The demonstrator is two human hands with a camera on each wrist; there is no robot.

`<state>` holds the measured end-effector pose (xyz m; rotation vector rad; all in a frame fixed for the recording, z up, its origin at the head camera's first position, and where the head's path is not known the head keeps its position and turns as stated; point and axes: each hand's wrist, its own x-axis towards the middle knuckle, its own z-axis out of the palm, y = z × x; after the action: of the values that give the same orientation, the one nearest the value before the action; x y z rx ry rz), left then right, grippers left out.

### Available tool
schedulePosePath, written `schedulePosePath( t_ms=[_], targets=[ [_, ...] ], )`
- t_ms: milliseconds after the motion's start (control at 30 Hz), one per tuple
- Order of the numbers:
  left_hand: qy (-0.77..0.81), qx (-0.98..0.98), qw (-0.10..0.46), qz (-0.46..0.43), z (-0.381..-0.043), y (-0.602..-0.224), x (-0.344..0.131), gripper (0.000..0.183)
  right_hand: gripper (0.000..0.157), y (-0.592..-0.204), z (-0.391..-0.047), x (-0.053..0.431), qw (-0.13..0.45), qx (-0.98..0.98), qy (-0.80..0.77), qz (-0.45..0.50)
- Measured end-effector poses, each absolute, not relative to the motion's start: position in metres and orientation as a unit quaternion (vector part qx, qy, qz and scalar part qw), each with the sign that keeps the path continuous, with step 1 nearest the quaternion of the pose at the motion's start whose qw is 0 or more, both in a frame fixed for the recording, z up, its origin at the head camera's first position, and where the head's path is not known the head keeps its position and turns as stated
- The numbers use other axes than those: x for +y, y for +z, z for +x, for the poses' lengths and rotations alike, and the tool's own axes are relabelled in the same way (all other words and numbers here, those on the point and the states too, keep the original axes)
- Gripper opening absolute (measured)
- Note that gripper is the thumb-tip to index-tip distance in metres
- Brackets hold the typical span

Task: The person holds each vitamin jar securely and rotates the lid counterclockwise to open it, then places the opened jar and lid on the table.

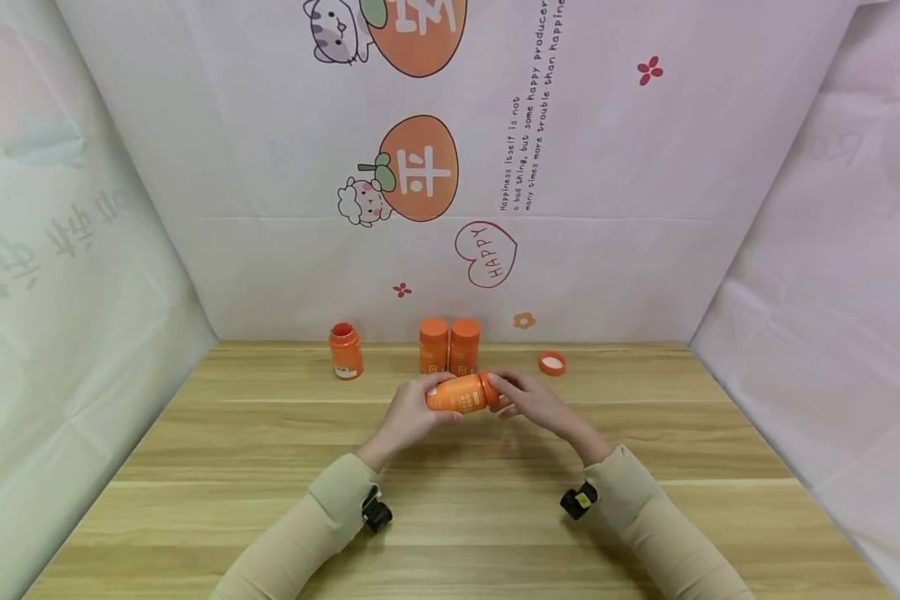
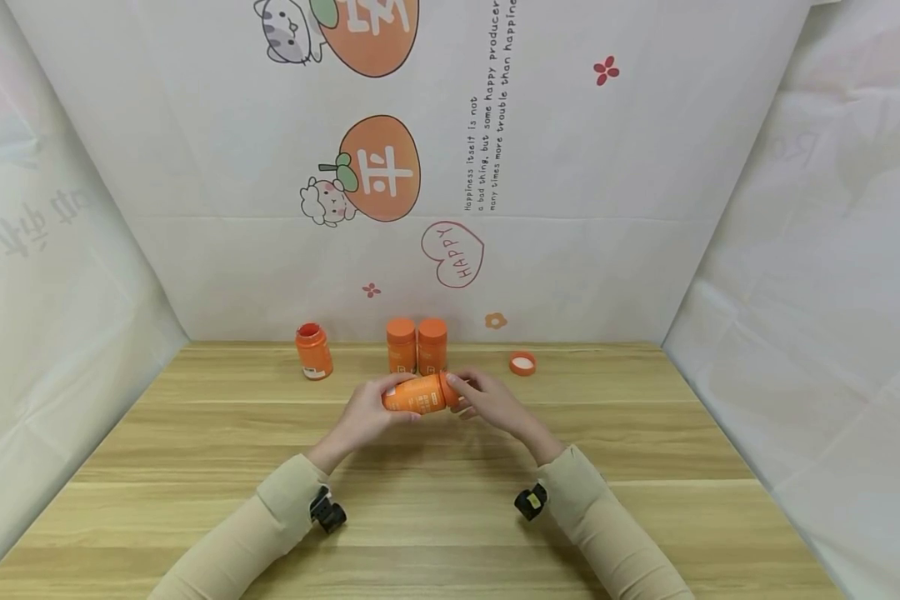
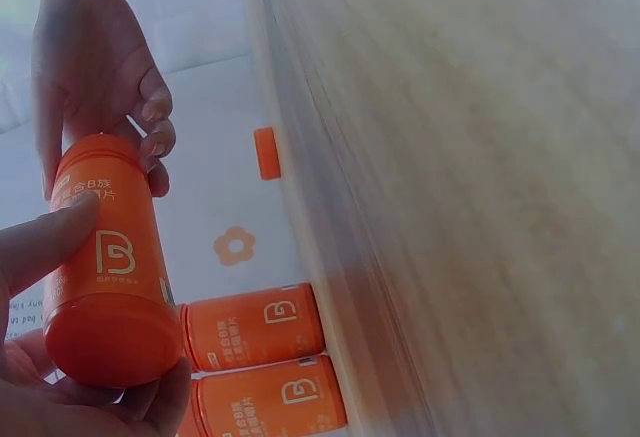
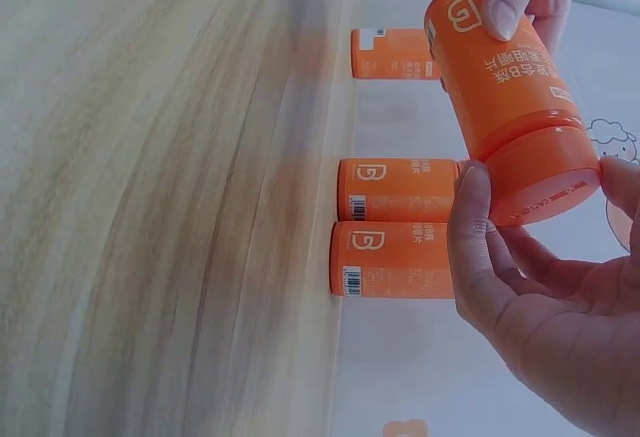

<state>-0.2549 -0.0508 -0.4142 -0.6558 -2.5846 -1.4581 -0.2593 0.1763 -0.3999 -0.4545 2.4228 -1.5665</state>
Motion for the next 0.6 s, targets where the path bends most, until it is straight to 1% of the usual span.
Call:
schedulePosePath(
  t_ms=[200,600],
  targets=[
    [-0.481,-0.85,0.038,-0.21,-0.2544,-0.4139,-0.0516,0.052,0.049,-0.3957,-0.2573,0.179,0.121,0.819,-0.532,-0.179],
    [-0.493,-0.842,0.028,-0.217,-0.254,-0.4153,-0.0546,0.052,0.05,-0.3984,-0.2592,0.1863,0.125,0.804,-0.529,-0.242]
  ],
)
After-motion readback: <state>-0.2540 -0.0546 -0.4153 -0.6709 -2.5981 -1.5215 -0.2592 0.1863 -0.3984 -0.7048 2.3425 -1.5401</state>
